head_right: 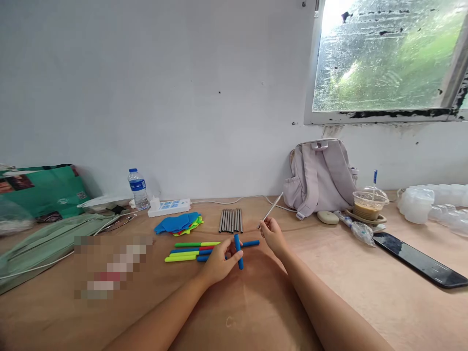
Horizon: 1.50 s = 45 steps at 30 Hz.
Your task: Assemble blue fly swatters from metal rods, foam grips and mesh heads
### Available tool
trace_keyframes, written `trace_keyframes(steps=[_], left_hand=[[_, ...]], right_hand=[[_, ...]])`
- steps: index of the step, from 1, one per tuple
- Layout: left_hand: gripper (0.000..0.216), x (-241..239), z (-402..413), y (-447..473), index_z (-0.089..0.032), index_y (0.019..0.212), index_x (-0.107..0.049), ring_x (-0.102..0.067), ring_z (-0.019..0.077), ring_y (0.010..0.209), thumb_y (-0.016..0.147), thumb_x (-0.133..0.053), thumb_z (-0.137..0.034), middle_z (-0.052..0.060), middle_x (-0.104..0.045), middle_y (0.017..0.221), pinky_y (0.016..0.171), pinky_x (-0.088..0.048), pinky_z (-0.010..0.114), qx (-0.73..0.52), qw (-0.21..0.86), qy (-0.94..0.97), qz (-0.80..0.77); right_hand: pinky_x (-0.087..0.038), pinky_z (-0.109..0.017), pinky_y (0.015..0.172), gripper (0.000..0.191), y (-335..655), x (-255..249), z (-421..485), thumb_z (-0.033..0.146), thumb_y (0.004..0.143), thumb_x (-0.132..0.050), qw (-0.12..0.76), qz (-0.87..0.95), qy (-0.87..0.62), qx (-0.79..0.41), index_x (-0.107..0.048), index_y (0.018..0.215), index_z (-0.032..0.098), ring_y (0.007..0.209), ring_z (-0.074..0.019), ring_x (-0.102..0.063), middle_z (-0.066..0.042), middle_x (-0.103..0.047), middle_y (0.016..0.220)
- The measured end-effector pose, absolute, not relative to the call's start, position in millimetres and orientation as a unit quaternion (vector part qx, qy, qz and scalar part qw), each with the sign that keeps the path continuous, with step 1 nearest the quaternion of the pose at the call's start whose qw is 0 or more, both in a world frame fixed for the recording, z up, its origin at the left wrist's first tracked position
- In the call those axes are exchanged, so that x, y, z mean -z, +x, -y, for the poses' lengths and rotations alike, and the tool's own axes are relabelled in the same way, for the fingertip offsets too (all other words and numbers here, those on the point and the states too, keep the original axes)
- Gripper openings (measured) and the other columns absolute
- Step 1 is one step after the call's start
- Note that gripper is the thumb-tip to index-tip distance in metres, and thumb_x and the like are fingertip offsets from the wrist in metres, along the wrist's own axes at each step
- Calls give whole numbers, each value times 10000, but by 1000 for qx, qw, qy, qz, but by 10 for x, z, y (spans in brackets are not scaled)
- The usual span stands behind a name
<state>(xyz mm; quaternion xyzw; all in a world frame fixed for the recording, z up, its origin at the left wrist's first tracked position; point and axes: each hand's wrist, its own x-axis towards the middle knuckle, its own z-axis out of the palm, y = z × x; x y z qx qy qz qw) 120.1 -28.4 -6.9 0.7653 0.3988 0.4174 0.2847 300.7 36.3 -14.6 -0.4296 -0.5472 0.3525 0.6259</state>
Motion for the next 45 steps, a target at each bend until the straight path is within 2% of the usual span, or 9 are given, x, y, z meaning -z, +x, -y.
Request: trace_keyframes(steps=[4, 8, 14, 21, 25, 30, 37, 40, 45], left_hand=[[154, 59, 307, 1211, -162, 869, -559, -495, 129, 666, 740, -529, -240, 19, -562, 736, 606, -392, 241, -388, 253, 795, -392], [200, 22, 326, 1211, -173, 933, -557, -493, 121, 681, 741, -518, -210, 21, -571, 801, 630, -408, 238, -374, 259, 817, -354], [204, 13, 327, 1213, -188, 943, -565, -492, 133, 713, 748, -506, -199, 30, -575, 842, 656, -411, 249, -376, 256, 829, -327], [194, 32, 292, 1184, -179, 935, -554, -476, 134, 685, 753, -513, -233, 26, -557, 799, 634, -398, 248, -374, 249, 824, -345], [107, -9, 330, 1189, -176, 840, -549, -483, 137, 688, 754, -512, -227, 28, -558, 789, 623, -396, 245, -348, 231, 845, -334], [80, -54, 420, 1237, -186, 744, -540, -502, 170, 824, 773, -465, -190, 46, -570, 855, 717, -400, 273, -306, 202, 883, -292], [83, -58, 433, 1256, -185, 741, -547, -486, 148, 718, 763, -468, -198, 32, -548, 780, 656, -398, 265, -332, 220, 859, -322], [72, -33, 392, 1261, -180, 706, -523, -473, 145, 690, 757, -474, -193, 25, -542, 744, 631, -385, 261, -351, 221, 844, -339], [23, 46, 329, 1235, -172, 720, -522, -478, 147, 666, 726, -513, -193, 29, -545, 738, 591, -375, 252, -361, 220, 833, -357]], right_hand=[[-328, -217, 455, 221, 2886, -65, -107, 286, 655, -577, 662, 545, -298, -419, -417, 787, 211, 450, -69, -397, 36, -546, 658], [-352, -233, 451, 145, 2748, -192, 79, 342, 773, -458, 613, 590, -228, -473, -445, 766, 198, 465, -96, -441, 18, -543, 620], [-352, -222, 463, 261, 2723, -198, 157, 374, 854, -376, 574, 678, -298, -348, -469, 696, 188, 472, -98, -429, 23, -487, 549], [-410, -234, 608, 206, 2720, -257, 215, 257, 838, -358, 532, 739, -342, -234, -505, 713, 184, 646, -129, -524, -19, -573, 697], [-410, -238, 630, 250, 2689, -301, 267, 230, 822, -318, 531, 730, -373, -215, -526, 693, 183, 673, -141, -537, -23, -584, 711], [-388, -237, 612, 252, 2682, -294, 291, 201, 792, -326, 469, 774, -382, -189, -552, 681, 184, 640, -141, -533, -13, -592, 680], [-401, -241, 635, 262, 2677, -180, 247, 261, 838, -311, 549, 738, -343, -189, -545, 743, 189, 663, -146, -520, -30, -571, 706], [-391, -235, 601, 272, 2666, -140, 223, 278, 848, -316, 542, 735, -360, -189, -548, 739, 190, 617, -138, -503, -19, -547, 665], [-411, -245, 672, 251, 2603, -72, 192, 232, 827, -351, 481, 766, -365, -223, -592, 779, 181, 710, -151, -547, -31, -607, 753]])
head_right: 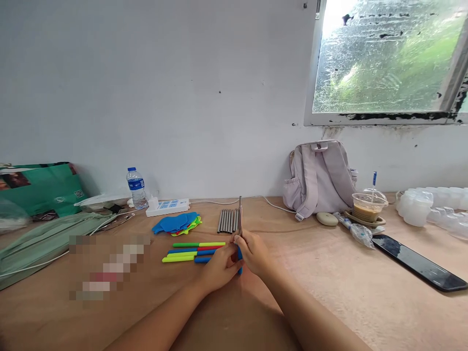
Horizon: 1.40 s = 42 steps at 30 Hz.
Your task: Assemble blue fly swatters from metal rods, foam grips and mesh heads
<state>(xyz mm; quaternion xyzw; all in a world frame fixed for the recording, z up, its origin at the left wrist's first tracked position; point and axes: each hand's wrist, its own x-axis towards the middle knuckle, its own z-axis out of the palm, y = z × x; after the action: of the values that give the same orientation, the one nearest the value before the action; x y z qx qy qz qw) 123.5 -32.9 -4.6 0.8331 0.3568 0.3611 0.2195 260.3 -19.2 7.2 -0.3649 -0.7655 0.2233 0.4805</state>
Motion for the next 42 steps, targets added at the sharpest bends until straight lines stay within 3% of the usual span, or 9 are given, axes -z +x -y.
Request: trace_keyframes(steps=[5, 10, 13, 18, 22, 30, 37, 42], left_hand=[[64, -42, 318, 1056, -179, 735, -557, -501, 141, 627, 736, -499, -204, 26, -564, 704, 565, -379, 238, -336, 164, 863, -339], [210, -186, 66, 573, -196, 678, -575, -529, 163, 681, 786, -396, -206, 33, -570, 676, 670, -418, 271, -383, -6, 798, -466], [244, -125, -185, 141, -181, 844, -601, -548, 194, 873, 768, -370, -161, 65, -600, 884, 799, -430, 304, -424, -70, 706, -563], [515, 85, -434, -433, -165, 1136, -542, -472, 234, 1111, 677, -362, -16, 75, -548, 1178, 952, -358, 359, -303, -114, 660, -678], [620, 132, -453, -531, -187, 1273, -436, -471, 235, 1129, 693, -334, 8, 75, -562, 1174, 934, -375, 369, -236, -97, 675, -693], [585, 114, -430, -503, -205, 1176, -528, -524, 215, 1055, 675, -334, 27, 63, -561, 1156, 885, -412, 336, -251, -50, 670, -697], [467, 144, -463, -539, -191, 1007, -616, -562, 211, 945, 667, -359, 1, 64, -584, 1034, 829, -442, 325, -285, -57, 682, -671], [336, 119, -470, -567, -165, 916, -614, -561, 221, 909, 730, -353, -64, 76, -604, 953, 827, -437, 347, -375, -105, 672, -630]], right_hand=[[-427, -248, 675, 260, 2554, -46, 210, 193, 785, -364, 469, 763, -353, -271, -624, 799, 180, 727, -159, -565, -22, -617, 723], [-436, -258, 648, 228, 2528, -73, 270, 154, 716, -376, 504, 733, -340, -305, -602, 697, 175, 695, -157, -559, -30, -609, 697], [-407, -229, 508, 173, 2481, -81, 294, 159, 695, -373, 545, 660, -320, -406, -544, 717, 173, 527, -117, -493, 0, -538, 603], [-201, -168, 361, 163, 2465, -114, 278, 316, 784, -419, 595, 557, -264, -516, -463, 911, 224, 402, -52, -273, 57, -397, 625], [-186, -168, 361, 292, 2509, -129, 244, 500, 831, -373, 621, 543, -257, -503, -457, 906, 231, 396, -49, -252, 64, -343, 598], [-137, -157, 322, 356, 2503, -94, 215, 533, 825, -397, 634, 554, -277, -462, -405, 1036, 246, 333, -37, -206, 88, -386, 533], [-161, -157, 335, 288, 2495, -54, 186, 497, 792, -475, 625, 546, -260, -493, -441, 869, 221, 372, -17, -252, 64, -374, 648], [-158, -165, 348, 303, 2501, 5, 138, 515, 819, -422, 618, 559, -285, -473, -401, 779, 215, 378, -47, -219, 92, -262, 510]])
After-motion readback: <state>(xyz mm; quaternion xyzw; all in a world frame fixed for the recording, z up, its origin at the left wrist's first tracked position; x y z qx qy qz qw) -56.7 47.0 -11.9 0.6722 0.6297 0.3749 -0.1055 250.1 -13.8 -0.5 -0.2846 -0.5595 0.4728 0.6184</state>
